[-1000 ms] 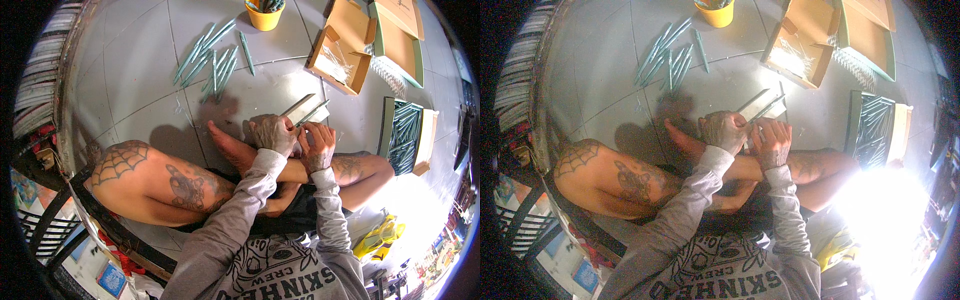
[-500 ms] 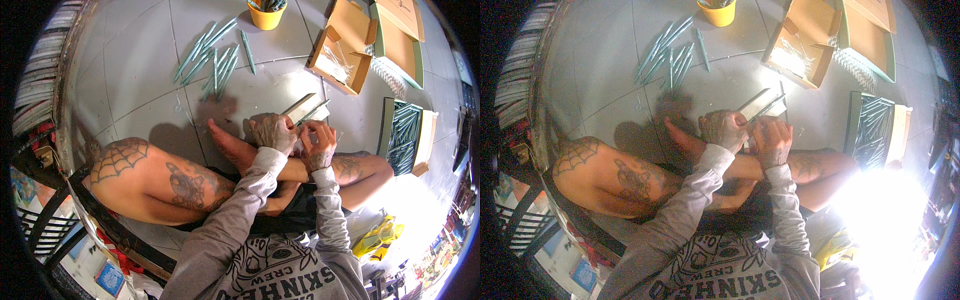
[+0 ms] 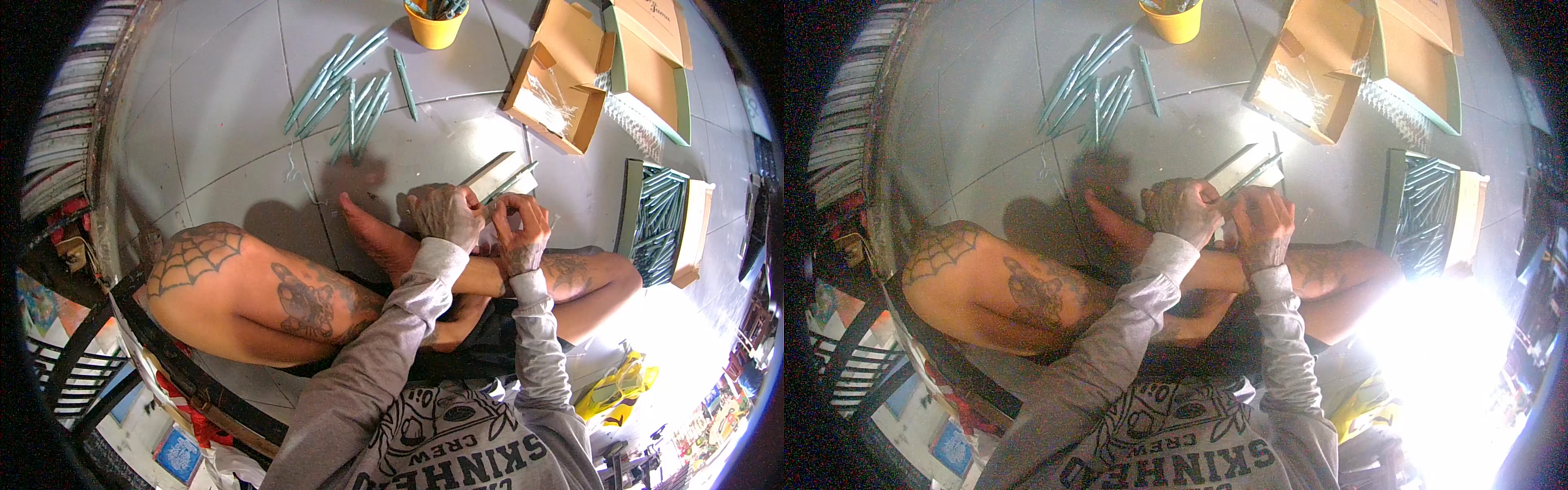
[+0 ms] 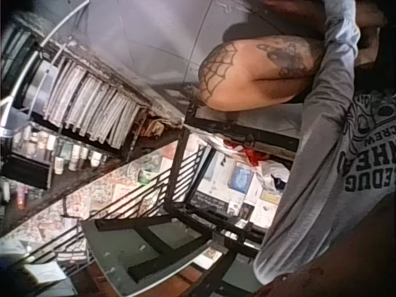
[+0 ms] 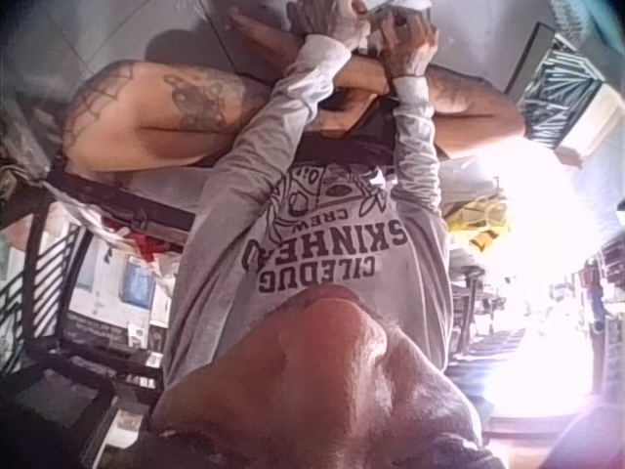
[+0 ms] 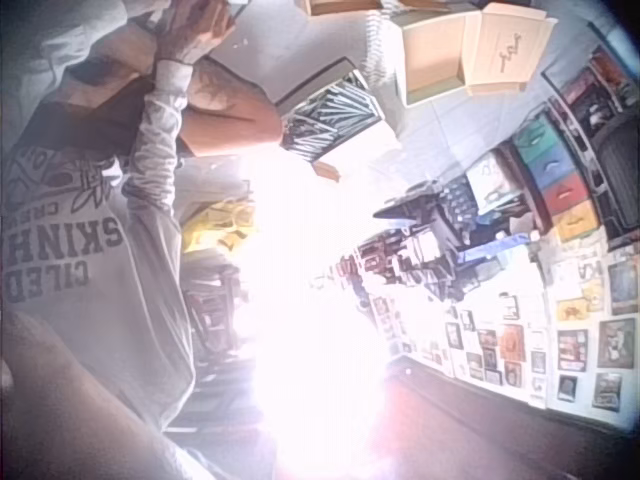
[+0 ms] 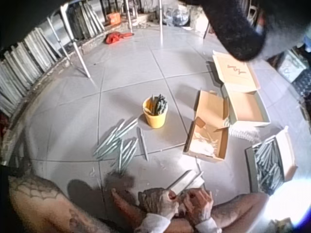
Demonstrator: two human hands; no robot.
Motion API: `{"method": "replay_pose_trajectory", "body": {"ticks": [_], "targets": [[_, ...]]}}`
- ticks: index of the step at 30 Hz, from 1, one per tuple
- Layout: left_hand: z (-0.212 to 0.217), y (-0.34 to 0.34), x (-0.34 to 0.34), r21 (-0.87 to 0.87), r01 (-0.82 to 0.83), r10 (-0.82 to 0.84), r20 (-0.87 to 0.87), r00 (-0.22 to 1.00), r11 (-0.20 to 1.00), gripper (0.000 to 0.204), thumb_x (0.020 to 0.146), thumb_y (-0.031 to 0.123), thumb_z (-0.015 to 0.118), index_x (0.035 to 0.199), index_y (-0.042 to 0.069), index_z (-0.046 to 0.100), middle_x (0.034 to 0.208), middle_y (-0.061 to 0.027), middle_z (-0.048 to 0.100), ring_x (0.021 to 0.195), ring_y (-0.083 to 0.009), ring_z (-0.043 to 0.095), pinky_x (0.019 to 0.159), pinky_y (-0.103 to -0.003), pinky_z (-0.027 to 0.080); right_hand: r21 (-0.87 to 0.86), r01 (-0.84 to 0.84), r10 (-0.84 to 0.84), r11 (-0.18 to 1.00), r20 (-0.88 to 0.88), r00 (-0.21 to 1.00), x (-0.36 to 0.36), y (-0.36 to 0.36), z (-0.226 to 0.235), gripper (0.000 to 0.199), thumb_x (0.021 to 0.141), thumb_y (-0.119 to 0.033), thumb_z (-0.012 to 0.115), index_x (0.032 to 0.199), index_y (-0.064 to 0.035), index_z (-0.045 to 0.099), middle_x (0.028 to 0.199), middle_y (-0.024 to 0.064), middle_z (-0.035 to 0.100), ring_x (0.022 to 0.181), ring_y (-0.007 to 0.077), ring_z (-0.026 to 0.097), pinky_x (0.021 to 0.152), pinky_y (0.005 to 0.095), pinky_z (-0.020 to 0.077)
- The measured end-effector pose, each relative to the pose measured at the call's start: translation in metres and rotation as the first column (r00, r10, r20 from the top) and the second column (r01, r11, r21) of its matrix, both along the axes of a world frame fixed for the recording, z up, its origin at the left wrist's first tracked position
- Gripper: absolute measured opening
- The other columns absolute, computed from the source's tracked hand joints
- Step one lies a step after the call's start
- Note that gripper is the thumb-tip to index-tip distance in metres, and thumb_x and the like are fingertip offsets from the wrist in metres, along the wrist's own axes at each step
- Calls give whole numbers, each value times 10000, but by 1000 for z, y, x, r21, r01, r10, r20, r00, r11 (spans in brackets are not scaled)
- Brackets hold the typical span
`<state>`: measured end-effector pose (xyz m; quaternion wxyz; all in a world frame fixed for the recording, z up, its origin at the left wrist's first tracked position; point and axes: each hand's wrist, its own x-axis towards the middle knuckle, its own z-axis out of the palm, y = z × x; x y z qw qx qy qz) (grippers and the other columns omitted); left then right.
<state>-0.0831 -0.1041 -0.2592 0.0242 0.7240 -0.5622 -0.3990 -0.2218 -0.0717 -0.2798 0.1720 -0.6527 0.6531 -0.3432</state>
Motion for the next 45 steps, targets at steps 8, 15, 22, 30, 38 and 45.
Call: {"method": "replay_pose_trajectory", "body": {"ticks": [8,15,22,30,38,45], "targets": [[5,-2,0,-14,1,-1,-2,1000,1000,191,758,354,732,794,166,740,804,-61,727,860,-269,679,973,-507,353,14,-17,17,1000,5,1000,-2,1,-3,89,804,-120,683,872,-80,642,877,54,681,798,241,650,768,373,444],[8,-2,0,-16,9,-9,6,1000,1000,196,760,351,731,790,158,743,793,-61,728,836,-263,682,953,-492,360,-39,21,-21,999,6,1000,-1,0,-3,91,770,-61,727,826,-56,655,788,47,674,679,183,625,746,316,458],[5,-2,0,-38,-2,2,-12,1000,999,167,755,324,720,782,161,745,767,-66,726,785,-263,684,917,-472,372,-49,37,-37,998,5,999,0,-1,-1,94,767,-47,724,817,-53,645,787,48,669,680,184,623,741,316,466],[-32,9,0,-25,-100,98,-97,990,995,147,727,309,720,755,166,743,757,-66,725,774,-274,683,913,-481,378,-41,32,-32,999,12,999,4,-1,2,112,752,-59,715,832,-61,637,822,52,665,718,212,624,740,344,463],[-7,3,0,-76,-22,22,-1,1000,997,179,706,356,740,741,180,741,766,-44,726,762,-277,674,868,-478,389,-39,-128,123,991,-107,987,-2,8,2,212,724,-116,733,916,-87,648,903,65,669,811,260,627,751,385,456],[-5,3,-1,-133,6,-1,39,999,991,172,703,369,739,734,200,740,745,-35,717,759,-270,667,831,-461,384,-29,-123,118,992,-141,983,-2,9,1,189,711,-70,755,880,-54,672,881,66,685,813,255,642,796,375,468]]}}
